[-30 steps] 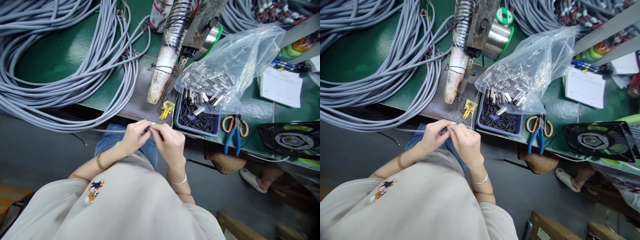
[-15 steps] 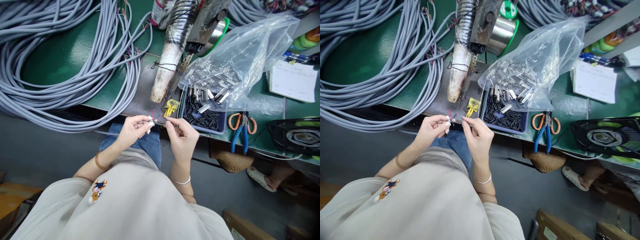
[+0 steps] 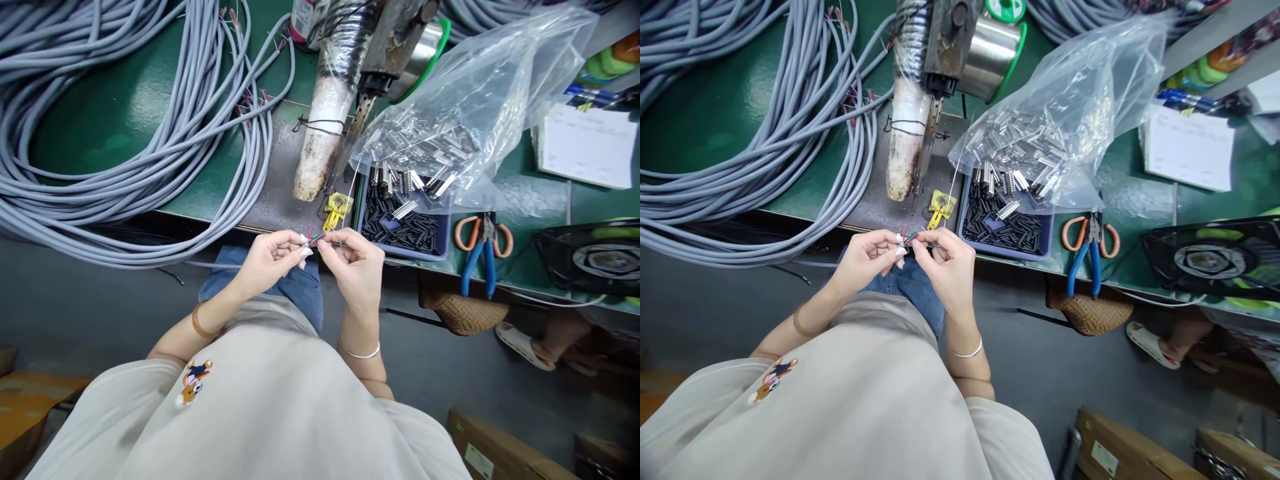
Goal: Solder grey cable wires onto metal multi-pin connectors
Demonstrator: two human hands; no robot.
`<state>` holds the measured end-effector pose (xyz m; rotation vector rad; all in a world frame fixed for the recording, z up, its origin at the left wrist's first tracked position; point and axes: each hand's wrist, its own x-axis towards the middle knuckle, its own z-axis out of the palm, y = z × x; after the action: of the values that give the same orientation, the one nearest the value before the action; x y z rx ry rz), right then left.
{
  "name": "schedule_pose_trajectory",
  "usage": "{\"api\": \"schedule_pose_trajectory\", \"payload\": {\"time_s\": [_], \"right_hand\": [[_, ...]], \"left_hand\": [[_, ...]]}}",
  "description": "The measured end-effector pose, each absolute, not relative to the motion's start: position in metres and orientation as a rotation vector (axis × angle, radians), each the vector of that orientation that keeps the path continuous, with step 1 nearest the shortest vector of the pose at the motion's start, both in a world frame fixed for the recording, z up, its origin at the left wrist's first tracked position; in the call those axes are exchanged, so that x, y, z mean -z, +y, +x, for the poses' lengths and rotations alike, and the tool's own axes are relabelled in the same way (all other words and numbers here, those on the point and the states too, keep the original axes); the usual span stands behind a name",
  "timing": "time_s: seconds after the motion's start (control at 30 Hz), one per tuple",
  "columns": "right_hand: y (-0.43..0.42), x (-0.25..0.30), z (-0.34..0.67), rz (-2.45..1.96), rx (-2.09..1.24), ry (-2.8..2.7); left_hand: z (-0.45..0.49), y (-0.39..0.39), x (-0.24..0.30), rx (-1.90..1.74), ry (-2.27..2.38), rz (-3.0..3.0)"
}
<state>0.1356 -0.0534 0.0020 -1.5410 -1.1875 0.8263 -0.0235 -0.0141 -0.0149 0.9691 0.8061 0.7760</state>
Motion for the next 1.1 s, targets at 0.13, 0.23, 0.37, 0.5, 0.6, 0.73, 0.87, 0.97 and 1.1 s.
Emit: {"api": "schedule_pose_trajectory", "payload": {"time_s": [0.13,0.23,0.37,0.5,0.6,0.73,0.87,0.97,1.1], "right_hand": [[-0.054,-0.003,0.137,-1.57,-0.784,-1.237],[-0.054,-0.002,0.137,-1.574,-0.757,-1.25],[-0.055,0.002,0.136,-1.568,-0.767,-1.228],[-0.056,0.002,0.137,-1.574,-0.768,-1.225],[-0.055,0.0,0.137,-1.588,-0.751,-1.229],[-0.054,-0.002,0.137,-1.592,-0.792,-1.178],[-0.053,0.0,0.138,-1.589,-0.871,-1.121],[-0.052,0.0,0.138,-1.581,-0.899,-1.112],[-0.052,0.002,0.138,-1.564,-0.904,-1.108]], "left_hand": [[-0.021,-0.015,0.018,-0.816,0.788,1.012],[-0.02,-0.017,0.021,-0.855,0.792,1.059],[-0.02,-0.019,0.025,-0.904,0.815,1.096],[-0.02,-0.019,0.028,-0.912,0.827,1.091],[-0.019,-0.02,0.029,-0.918,0.834,1.083],[-0.019,-0.021,0.029,-0.932,0.86,1.077],[-0.019,-0.02,0.031,-0.949,0.857,1.082],[-0.018,-0.02,0.031,-0.95,0.851,1.074],[-0.018,-0.02,0.029,-0.931,0.845,1.049]]}}
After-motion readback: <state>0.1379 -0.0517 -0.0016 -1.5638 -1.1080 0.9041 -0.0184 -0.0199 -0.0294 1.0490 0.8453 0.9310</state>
